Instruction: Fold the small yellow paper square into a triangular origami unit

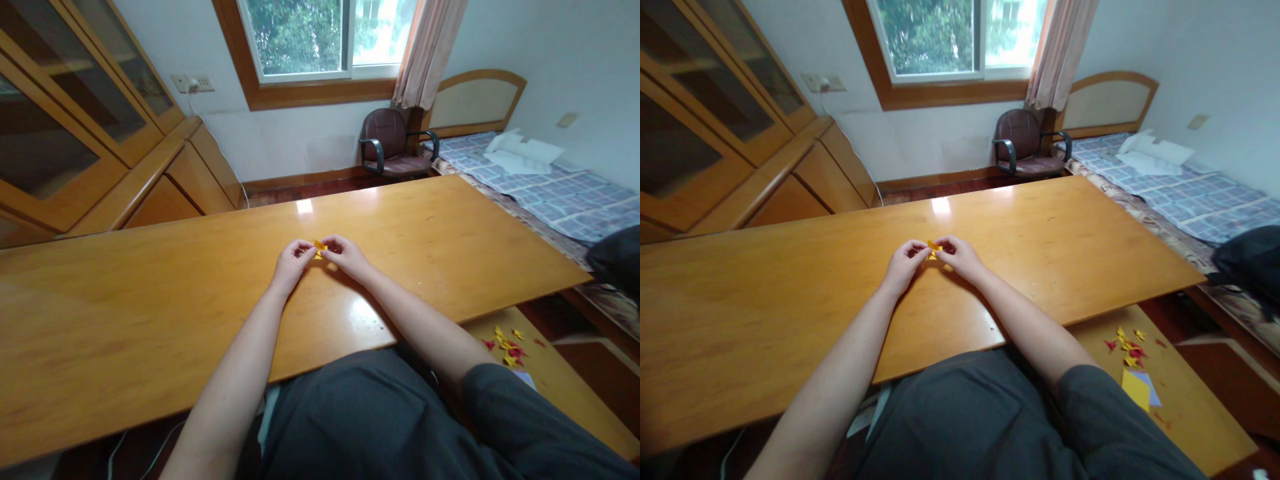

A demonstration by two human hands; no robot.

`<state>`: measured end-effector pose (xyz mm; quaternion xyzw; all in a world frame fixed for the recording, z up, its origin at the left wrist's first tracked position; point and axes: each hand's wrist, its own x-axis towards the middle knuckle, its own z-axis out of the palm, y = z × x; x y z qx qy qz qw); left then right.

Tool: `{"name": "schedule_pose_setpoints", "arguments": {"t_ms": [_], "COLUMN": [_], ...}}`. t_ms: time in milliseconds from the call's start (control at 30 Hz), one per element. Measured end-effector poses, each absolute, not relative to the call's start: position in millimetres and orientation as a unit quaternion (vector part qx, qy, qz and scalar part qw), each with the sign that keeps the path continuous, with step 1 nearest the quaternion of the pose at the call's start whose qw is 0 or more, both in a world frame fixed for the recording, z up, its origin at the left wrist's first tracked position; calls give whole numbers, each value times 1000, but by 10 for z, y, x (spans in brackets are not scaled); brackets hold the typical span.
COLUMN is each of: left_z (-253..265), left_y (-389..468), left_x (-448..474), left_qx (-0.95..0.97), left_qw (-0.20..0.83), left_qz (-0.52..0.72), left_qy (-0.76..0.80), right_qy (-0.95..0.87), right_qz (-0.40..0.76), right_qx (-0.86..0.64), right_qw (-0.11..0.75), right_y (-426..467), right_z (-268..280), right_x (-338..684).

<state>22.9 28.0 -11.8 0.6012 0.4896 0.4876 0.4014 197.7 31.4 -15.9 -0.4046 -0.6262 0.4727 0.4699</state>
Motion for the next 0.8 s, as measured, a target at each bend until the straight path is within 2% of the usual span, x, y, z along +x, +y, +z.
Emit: {"name": "schedule_pose_setpoints", "arguments": {"t_ms": [200, 400, 633, 800], "left_z": [-48, 17, 38, -23], "left_y": [235, 169, 158, 190], "left_x": [223, 213, 203, 219], "left_qx": [673, 718, 736, 633], "left_qw": [290, 275, 271, 361], "left_qz": [482, 459, 436, 486], "left_qy": [481, 446, 442, 482], "right_qy": [-661, -692, -695, -698], "right_qz": [429, 414, 428, 409], "right_qx": [-412, -416, -407, -410], "right_qw": [457, 421, 409, 420], "right_y": [309, 288, 289, 284], "right_z": [-132, -79, -105, -110], "right_x": [1990, 2012, 2025, 2028]}}
